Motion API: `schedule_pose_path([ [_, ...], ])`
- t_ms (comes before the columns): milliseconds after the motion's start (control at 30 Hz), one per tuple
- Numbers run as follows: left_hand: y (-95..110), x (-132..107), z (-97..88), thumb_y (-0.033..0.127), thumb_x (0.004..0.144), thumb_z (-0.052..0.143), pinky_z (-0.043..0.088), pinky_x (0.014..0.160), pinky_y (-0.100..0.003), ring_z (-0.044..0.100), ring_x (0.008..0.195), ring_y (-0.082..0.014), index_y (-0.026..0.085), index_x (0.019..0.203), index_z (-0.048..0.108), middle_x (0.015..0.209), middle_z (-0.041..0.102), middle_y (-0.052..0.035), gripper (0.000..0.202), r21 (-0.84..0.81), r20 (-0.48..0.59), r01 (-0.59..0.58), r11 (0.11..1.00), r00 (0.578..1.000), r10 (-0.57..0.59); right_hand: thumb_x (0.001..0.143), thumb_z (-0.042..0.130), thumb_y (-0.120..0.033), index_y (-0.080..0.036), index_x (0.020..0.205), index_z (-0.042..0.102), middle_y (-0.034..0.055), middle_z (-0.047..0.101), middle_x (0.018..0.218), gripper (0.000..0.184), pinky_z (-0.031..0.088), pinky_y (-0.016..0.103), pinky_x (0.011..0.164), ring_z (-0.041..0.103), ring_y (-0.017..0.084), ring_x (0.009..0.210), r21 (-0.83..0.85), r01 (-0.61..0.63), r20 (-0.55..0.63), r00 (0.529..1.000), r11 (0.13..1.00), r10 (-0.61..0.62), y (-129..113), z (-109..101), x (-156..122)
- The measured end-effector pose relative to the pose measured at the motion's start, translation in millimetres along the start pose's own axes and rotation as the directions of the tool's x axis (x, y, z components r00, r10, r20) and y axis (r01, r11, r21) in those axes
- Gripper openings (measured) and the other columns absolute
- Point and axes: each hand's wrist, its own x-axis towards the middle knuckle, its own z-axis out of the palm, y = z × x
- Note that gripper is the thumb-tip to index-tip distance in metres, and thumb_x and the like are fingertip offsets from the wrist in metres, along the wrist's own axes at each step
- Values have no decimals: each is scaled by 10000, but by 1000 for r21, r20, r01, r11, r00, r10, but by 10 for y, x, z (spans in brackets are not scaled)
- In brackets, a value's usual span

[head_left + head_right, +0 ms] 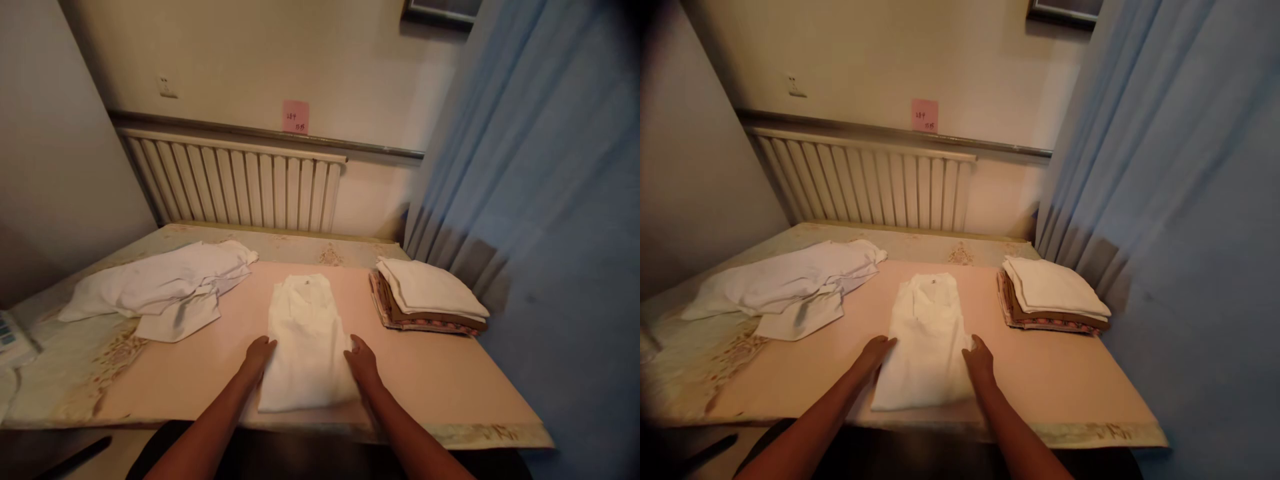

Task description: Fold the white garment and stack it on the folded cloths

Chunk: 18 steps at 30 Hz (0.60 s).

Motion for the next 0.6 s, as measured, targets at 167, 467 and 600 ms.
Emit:
schedule_pose_path([
  [167, -44, 16, 41, 217, 835, 439, 406, 661, -268, 621, 764, -189, 194, 727, 554, 766, 644, -36, 159, 116, -117, -52, 992, 991, 66, 706, 462, -202, -181, 1292, 591, -17, 653, 729, 601, 464, 256, 635, 616, 174, 688, 53, 60, -17, 998, 997, -60, 17, 80, -47],
  [467, 72, -250, 129, 206, 833, 437, 437, 891, -383, 581, 1102, -282, 129, 1164, 557, 1183, 625, -165, 360, 334, -265, -122, 935, 939, 217, 711, 473, -187, -106, 1171, 657, 80, 720, 903, 503, 506, 300, 767, 667, 223, 852, -20, 34, -63, 997, 999, -35, 136, 81, -40],
  [600, 126, -488, 489, 167, 863, 398, 310, 1103, -457, 382, 1368, -287, 124, 1350, 477, 1445, 476, -161, 495, 585, -164, -455, 671, 744, 647, 796, 425, -201, -91, 1242, 608, 152, 683, 1120, 494, 482, 403, 927, 630, 277, 1057, -87, 108, -136, 984, 990, -119, 112, 39, -99],
])
